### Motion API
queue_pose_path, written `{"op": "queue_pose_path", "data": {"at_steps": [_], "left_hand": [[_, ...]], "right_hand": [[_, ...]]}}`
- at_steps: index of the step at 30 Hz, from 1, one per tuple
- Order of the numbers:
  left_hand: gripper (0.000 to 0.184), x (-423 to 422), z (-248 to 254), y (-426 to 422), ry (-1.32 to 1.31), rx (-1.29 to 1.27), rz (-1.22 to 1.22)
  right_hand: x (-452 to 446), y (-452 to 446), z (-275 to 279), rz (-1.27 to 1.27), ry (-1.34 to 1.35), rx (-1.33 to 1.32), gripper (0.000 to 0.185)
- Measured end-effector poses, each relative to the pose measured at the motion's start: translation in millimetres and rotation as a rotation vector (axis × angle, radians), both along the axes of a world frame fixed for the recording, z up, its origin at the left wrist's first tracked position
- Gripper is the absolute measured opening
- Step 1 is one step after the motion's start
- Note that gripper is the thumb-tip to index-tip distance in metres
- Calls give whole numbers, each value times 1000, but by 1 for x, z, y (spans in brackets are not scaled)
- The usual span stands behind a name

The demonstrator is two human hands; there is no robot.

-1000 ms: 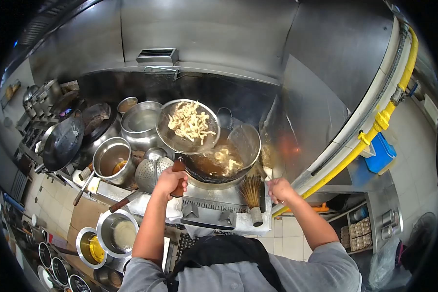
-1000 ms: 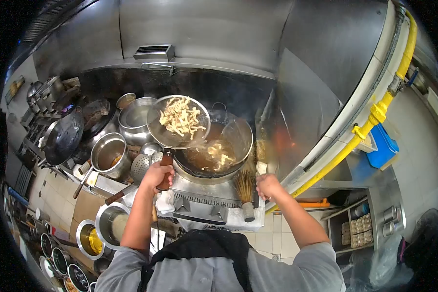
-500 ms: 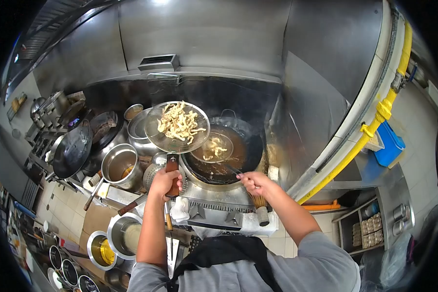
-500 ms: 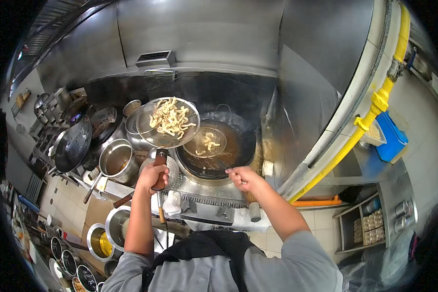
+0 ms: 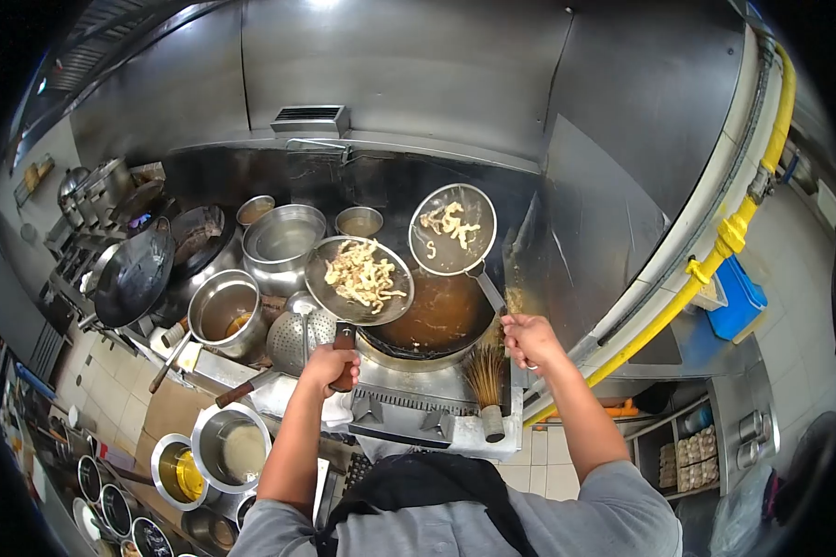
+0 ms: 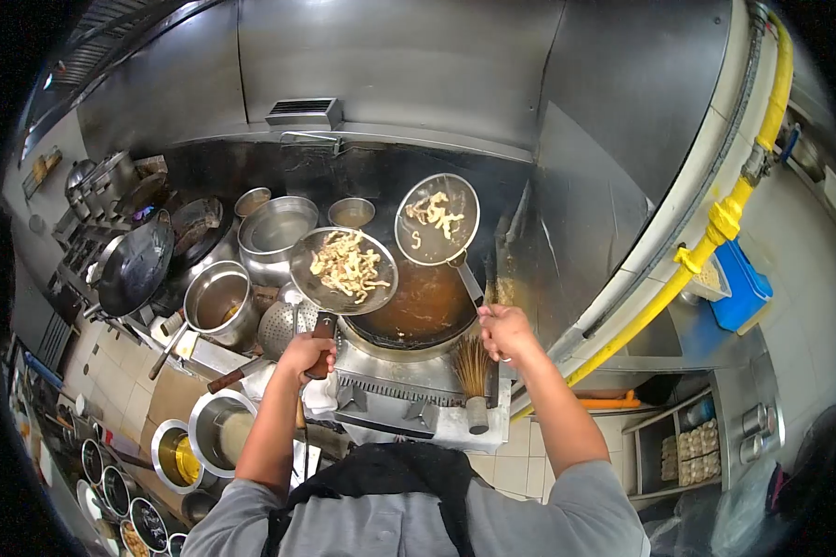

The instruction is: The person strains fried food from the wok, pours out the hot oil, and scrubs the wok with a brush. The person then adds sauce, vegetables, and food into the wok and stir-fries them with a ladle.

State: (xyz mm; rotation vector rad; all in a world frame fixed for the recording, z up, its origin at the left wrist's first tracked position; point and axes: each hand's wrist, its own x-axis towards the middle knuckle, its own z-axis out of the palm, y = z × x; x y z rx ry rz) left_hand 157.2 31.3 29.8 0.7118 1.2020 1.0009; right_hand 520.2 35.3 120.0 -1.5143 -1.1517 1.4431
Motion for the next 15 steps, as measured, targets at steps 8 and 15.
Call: {"op": "queue_pose_path", "data": {"at_steps": [8, 15], "left_hand": [[10, 38, -11, 34, -52, -74, -123], [7, 47, -31, 36, -326, -67, -237]], "right_hand": [[10, -4, -9, -84, -475, 365, 29], [58, -4, -97, -299, -1138, 265, 27]]}}
